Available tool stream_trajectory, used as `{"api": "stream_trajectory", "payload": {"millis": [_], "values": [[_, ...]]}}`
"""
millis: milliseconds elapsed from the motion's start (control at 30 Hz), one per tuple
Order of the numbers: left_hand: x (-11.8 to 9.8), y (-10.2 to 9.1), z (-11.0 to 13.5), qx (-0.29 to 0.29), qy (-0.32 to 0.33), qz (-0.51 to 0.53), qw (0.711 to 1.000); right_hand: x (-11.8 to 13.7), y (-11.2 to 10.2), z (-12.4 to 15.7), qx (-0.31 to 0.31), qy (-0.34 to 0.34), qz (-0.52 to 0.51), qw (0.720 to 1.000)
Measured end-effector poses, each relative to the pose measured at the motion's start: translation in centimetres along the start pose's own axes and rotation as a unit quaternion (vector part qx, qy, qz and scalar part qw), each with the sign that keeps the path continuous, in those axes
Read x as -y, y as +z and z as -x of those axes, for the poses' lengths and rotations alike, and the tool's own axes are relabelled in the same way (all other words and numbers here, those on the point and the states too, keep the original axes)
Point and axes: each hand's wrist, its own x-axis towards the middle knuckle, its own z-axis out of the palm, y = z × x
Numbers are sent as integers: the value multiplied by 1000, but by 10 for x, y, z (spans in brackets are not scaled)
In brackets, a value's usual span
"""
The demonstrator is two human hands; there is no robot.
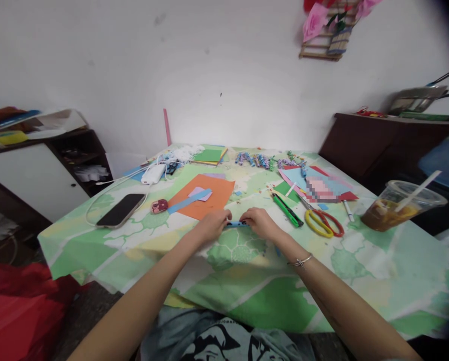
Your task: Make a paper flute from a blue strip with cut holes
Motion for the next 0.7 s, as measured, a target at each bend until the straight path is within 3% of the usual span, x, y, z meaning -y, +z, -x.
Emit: {"api": "stream_trajectory", "payload": {"millis": [367,700], "values": [[2,-7,-14,74,-58,-1,996,-10,1,-16,95,96,-58,989],[5,-7,-10,82,-70,8,994,-16,-1,-22,159,131,-106,973]]}}
